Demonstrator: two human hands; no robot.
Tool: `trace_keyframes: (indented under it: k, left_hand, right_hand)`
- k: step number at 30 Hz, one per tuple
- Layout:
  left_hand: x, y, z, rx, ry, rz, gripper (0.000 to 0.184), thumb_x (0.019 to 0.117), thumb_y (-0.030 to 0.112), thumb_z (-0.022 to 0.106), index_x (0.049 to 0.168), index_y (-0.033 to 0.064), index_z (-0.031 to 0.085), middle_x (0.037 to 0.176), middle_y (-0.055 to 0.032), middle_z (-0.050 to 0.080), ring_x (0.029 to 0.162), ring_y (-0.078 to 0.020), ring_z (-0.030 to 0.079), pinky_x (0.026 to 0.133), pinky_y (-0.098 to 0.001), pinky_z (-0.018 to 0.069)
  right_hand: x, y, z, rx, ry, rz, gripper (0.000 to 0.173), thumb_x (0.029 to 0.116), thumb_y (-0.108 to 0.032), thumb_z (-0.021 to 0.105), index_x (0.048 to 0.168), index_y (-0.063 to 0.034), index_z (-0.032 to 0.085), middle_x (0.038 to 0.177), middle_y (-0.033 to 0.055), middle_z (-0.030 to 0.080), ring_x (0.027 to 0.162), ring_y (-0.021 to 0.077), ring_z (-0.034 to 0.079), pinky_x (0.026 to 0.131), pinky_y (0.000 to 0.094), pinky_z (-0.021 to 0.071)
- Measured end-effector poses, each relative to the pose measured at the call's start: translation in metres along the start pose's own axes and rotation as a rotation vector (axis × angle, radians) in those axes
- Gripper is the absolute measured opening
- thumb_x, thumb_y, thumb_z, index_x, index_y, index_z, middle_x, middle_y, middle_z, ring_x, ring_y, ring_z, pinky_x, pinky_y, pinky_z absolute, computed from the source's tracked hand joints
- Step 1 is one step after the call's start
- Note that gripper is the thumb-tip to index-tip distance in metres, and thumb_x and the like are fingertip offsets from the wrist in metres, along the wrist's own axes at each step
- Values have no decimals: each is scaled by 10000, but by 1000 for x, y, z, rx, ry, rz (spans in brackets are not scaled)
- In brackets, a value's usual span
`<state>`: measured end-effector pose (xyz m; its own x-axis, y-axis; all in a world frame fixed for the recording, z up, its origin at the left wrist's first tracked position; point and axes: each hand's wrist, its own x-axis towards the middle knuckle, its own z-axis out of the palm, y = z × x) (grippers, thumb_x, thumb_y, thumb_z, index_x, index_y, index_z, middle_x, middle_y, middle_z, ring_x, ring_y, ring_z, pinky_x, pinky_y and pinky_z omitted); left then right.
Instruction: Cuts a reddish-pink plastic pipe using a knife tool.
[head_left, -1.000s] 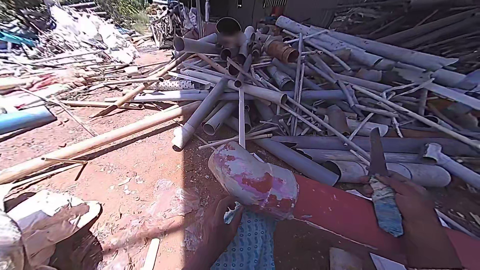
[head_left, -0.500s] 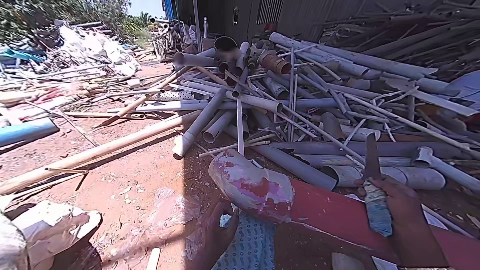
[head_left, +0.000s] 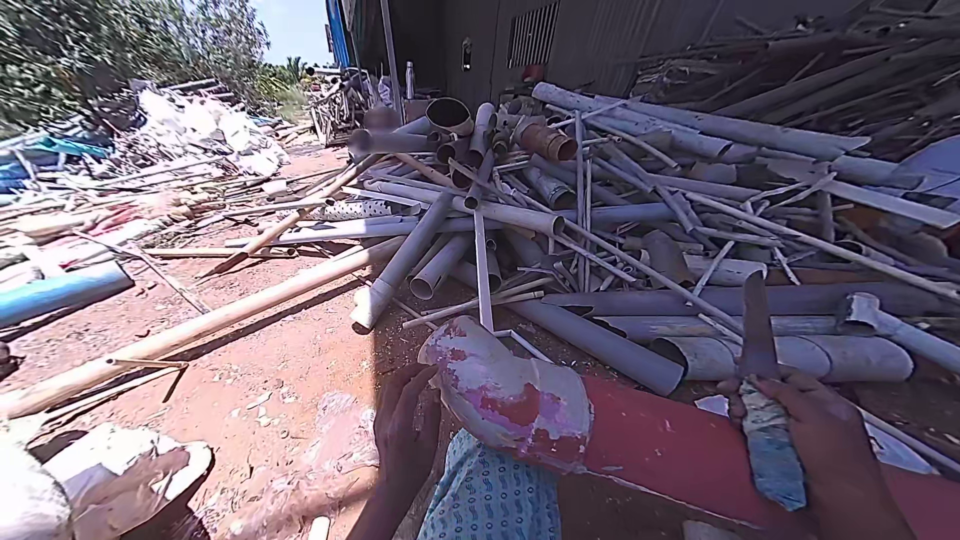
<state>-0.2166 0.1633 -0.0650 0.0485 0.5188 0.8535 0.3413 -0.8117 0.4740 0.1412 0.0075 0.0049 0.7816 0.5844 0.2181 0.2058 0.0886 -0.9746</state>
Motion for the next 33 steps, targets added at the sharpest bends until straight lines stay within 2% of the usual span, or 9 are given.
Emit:
trace_keyframes:
  k: [2,5,7,10,15,21,25,29,33]
  left_hand:
    - [18,-4,-1,1,-84,69,277,998,71,505,1149,2,727,1060,-181,684,1002,-191,645,896,-243,505]
    - [48,-11,-4,51,-279,167,333,980,41,492,1198,51,743,1061,-172,682,912,-255,663,798,-344,548]
    - [62,-15,-5,50,-378,191,305,967,61,522,1134,98,774,1031,-159,673,865,-270,656,747,-373,548]
    - [72,-20,-8,33,-431,218,230,955,100,584,1026,119,802,1002,-135,696,871,-254,682,753,-369,565]
    - [90,-22,-10,52,-510,313,165,932,119,627,933,105,792,968,-117,727,861,-243,719,733,-380,583]
    - [109,-10,-16,48,-761,240,149,917,107,640,1005,31,734,1013,-163,687,921,-314,685,773,-483,558]
    - [111,-3,-14,85,-821,166,201,890,112,616,1037,9,706,1022,-191,651,980,-370,648,771,-524,534]
    - [109,0,-11,129,-832,140,202,865,139,598,977,15,711,991,-195,633,971,-391,632,734,-535,513]
    - [99,-8,-6,92,-706,170,236,851,166,582,976,-3,688,996,-193,645,966,-376,643,752,-515,524]
  right_hand:
    - [-2,-1,1,7,6,-12,171,1010,-73,388,1048,-87,554,673,-88,675,472,10,597,432,161,498]
    - [-2,0,1,19,2,-15,179,1007,-67,386,1068,-80,553,673,-86,672,470,12,595,429,166,500]
    - [0,2,1,35,7,-13,180,1005,-66,391,1072,-81,557,667,-84,671,467,15,596,425,168,500]
    - [1,3,2,50,12,-5,185,1000,-64,395,1090,-72,557,677,-76,670,468,17,592,425,166,495]
    - [0,1,3,38,30,6,166,1014,-67,409,1086,-69,558,677,-77,675,469,9,590,428,159,489]
    - [-1,0,7,94,48,11,171,1017,-53,398,1078,-63,557,682,-71,674,478,13,598,437,163,502]
    - [-1,0,7,100,52,19,177,1014,-66,410,1100,-58,564,693,-60,674,482,23,601,431,168,499]
    - [0,1,6,90,49,14,185,1014,-65,410,1110,-53,568,689,-65,672,485,16,603,432,164,499]
    - [1,1,6,123,48,0,165,1017,-57,409,1062,-61,568,678,-68,673,476,16,596,434,162,497]
